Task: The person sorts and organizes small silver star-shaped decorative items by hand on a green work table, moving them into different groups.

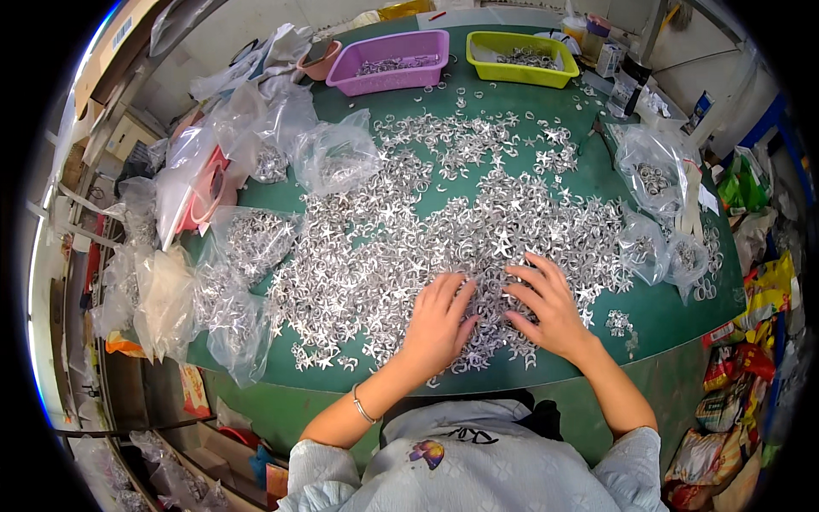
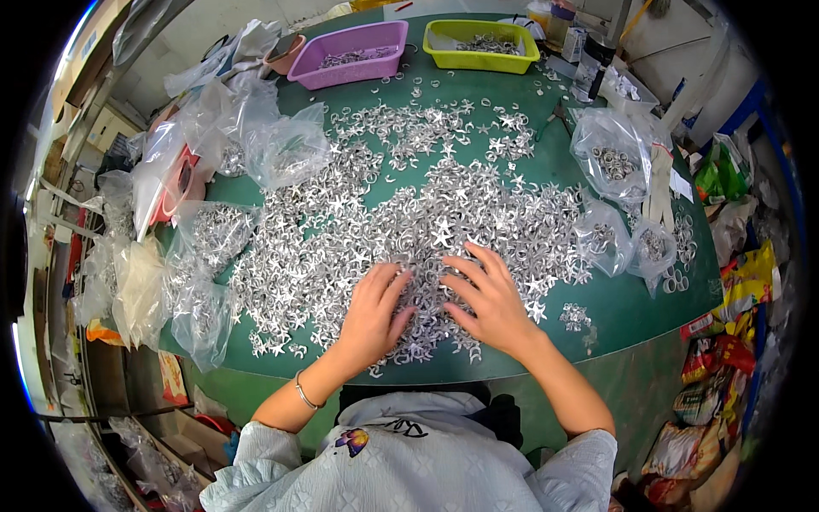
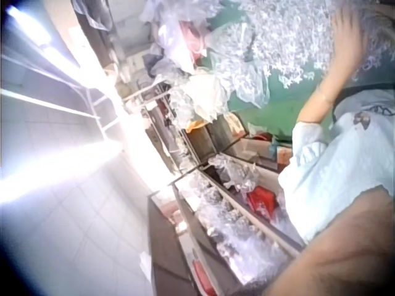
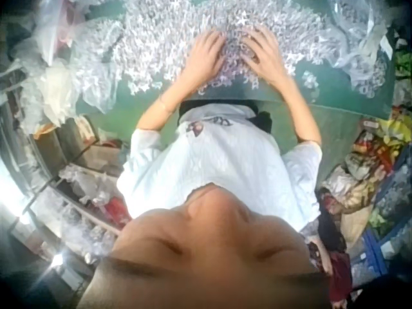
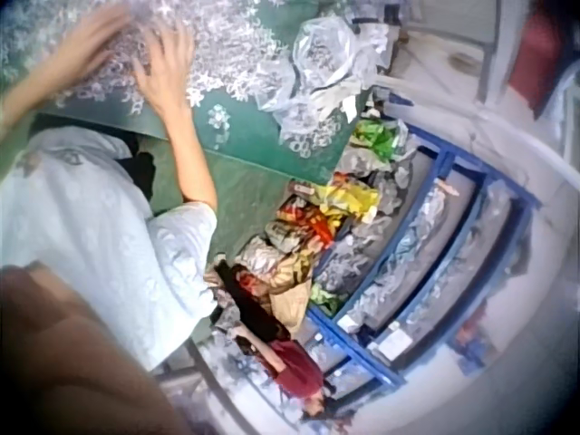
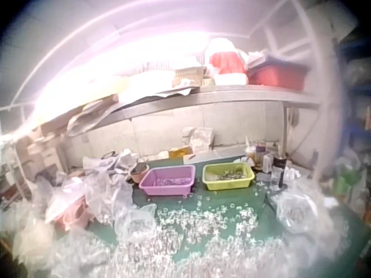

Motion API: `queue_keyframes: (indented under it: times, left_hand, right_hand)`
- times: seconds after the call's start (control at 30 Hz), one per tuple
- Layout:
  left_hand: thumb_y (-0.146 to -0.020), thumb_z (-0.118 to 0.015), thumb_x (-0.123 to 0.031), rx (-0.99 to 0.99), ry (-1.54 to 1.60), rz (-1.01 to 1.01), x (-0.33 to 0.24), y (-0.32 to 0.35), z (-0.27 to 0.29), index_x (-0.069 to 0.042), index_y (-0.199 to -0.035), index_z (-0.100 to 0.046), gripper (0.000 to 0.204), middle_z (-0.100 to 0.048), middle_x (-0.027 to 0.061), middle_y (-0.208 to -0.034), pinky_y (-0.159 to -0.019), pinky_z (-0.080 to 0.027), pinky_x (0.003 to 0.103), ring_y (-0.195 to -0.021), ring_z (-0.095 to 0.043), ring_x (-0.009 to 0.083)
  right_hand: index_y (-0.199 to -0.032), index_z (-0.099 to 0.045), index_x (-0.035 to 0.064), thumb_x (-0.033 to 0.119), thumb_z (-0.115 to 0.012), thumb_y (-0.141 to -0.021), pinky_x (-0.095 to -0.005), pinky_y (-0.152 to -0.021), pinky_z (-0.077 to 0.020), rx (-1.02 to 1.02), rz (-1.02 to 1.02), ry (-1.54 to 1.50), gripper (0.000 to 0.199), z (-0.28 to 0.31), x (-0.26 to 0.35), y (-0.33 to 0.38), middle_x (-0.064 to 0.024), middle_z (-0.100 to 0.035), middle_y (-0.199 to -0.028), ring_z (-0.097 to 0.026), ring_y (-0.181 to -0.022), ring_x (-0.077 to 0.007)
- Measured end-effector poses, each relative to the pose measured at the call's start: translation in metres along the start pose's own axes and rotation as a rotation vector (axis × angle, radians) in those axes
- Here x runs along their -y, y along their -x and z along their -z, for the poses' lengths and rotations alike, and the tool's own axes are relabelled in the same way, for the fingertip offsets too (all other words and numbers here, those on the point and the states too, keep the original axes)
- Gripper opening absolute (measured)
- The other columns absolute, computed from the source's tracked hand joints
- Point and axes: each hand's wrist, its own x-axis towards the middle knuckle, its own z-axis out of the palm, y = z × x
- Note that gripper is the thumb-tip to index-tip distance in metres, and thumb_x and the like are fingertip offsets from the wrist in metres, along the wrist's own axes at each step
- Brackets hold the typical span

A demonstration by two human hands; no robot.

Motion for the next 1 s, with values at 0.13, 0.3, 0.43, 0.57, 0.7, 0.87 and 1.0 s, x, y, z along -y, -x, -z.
queue_keyframes:
  times: [0.13,0.3,0.43,0.57,0.7,0.87,1.0]
  left_hand:
    - [-0.072,-0.061,-0.005,-0.117,-0.028,0.050,0.008,0.018,-0.002,-0.006,-0.108,-0.051,0.038,-0.046,0.0122,-0.111,-0.091,-0.030,0.045,-0.105,-0.043,0.0301]
    - [-0.070,-0.059,0.000,-0.190,-0.070,0.126,0.012,0.032,0.000,-0.007,-0.104,-0.055,0.034,-0.048,0.0115,-0.106,-0.092,-0.029,0.048,-0.101,-0.045,0.0300]
    - [-0.071,-0.058,0.001,-0.149,-0.053,0.151,0.008,0.039,0.005,-0.007,-0.104,-0.055,0.034,-0.048,0.0111,-0.104,-0.096,-0.025,0.052,-0.103,-0.045,0.0301]
    - [-0.074,-0.058,-0.002,-0.167,0.040,0.167,0.006,0.038,0.004,-0.007,-0.107,-0.054,0.034,-0.047,0.0124,-0.112,-0.099,-0.021,0.054,-0.112,-0.042,0.0319]
    - [-0.075,-0.059,-0.006,-0.085,0.050,0.111,-0.010,0.017,0.004,-0.008,-0.114,-0.051,0.039,-0.040,0.0140,-0.126,-0.099,-0.020,0.055,-0.120,-0.035,0.0337]
    - [-0.075,-0.061,-0.010,0.052,-0.052,0.055,-0.016,0.017,-0.012,-0.010,-0.121,-0.046,0.048,-0.037,0.0132,-0.130,-0.096,-0.024,0.057,-0.121,-0.031,0.0379]
    - [-0.073,-0.060,-0.005,0.044,-0.062,-0.007,-0.015,0.026,-0.014,-0.008,-0.116,-0.051,0.044,-0.039,0.0125,-0.129,-0.095,-0.026,0.058,-0.121,-0.032,0.0376]
  right_hand:
    - [-0.090,-0.057,0.0053,0.012,-0.067,-0.068,-0.0483,-0.092,-0.0346,-0.056,0.001,0.029,0.025,-0.001,-0.002,0.013,-0.0075,-0.053,-0.113,-0.043,-0.113,-0.0315]
    - [-0.087,-0.055,0.0011,0.005,-0.067,-0.066,-0.0412,-0.087,-0.0399,-0.157,-0.050,-0.009,0.024,0.000,-0.006,0.025,-0.0114,-0.056,-0.108,-0.051,-0.105,-0.0301]
    - [-0.089,-0.056,0.0003,0.003,-0.067,-0.065,-0.0404,-0.084,-0.0409,-0.221,-0.173,-0.008,0.027,-0.005,-0.010,0.046,-0.0133,-0.057,-0.103,-0.052,-0.102,-0.0311]
    - [-0.092,-0.057,0.0009,0.002,-0.065,-0.066,-0.0406,-0.085,-0.0391,-0.217,-0.208,0.095,0.027,-0.002,-0.006,0.053,-0.0122,-0.057,-0.103,-0.051,-0.101,-0.0311]
    - [-0.094,-0.057,0.0010,-0.001,-0.060,-0.068,-0.0399,-0.087,-0.0369,-0.246,-0.294,0.104,0.026,0.003,-0.002,0.056,-0.0112,-0.057,-0.102,-0.050,-0.100,-0.0312]
    - [-0.094,-0.057,-0.0004,-0.002,-0.056,-0.070,-0.0390,-0.088,-0.0360,-0.285,-0.392,0.094,0.024,0.009,-0.005,0.063,-0.0125,-0.057,-0.099,-0.050,-0.097,-0.0311]
    - [-0.095,-0.057,-0.0019,-0.002,-0.055,-0.073,-0.0357,-0.085,-0.0391,-0.407,-0.520,0.025,0.023,0.017,-0.002,0.057,-0.0137,-0.057,-0.098,-0.051,-0.095,-0.0297]
